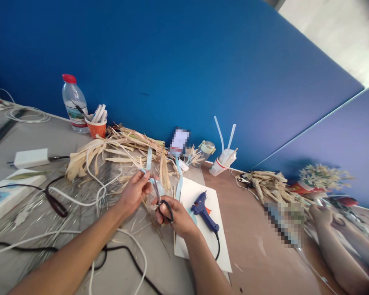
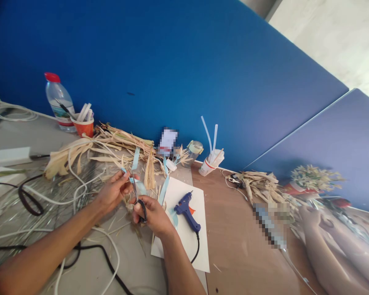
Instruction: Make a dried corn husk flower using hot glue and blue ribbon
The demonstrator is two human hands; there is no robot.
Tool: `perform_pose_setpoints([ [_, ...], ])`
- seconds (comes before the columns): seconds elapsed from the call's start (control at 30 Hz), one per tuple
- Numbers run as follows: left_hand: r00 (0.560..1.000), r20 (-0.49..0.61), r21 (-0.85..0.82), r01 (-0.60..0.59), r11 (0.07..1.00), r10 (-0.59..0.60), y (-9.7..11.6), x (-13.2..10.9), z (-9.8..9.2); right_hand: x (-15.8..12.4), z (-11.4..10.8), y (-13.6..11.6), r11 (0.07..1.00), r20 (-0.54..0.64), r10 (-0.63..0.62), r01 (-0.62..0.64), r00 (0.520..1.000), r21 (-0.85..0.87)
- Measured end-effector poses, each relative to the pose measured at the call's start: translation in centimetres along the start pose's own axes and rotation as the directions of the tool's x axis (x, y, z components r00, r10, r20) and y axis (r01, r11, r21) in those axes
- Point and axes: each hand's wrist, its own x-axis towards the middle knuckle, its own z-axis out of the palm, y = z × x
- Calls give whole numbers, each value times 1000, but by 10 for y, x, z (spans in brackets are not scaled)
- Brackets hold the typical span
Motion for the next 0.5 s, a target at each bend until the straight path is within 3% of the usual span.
perform_pose_setpoints([
  [0.27, 990, -24, 93, -134, 987, 136, -8, 3, -4, -1, 3, -1, 998, 2, 26, -26, 1000, 51],
  [0.5, 991, -25, 91, -126, 988, 129, -10, 4, -6, -3, 5, -2, 998, -14, 35, -34, 999, 56],
])
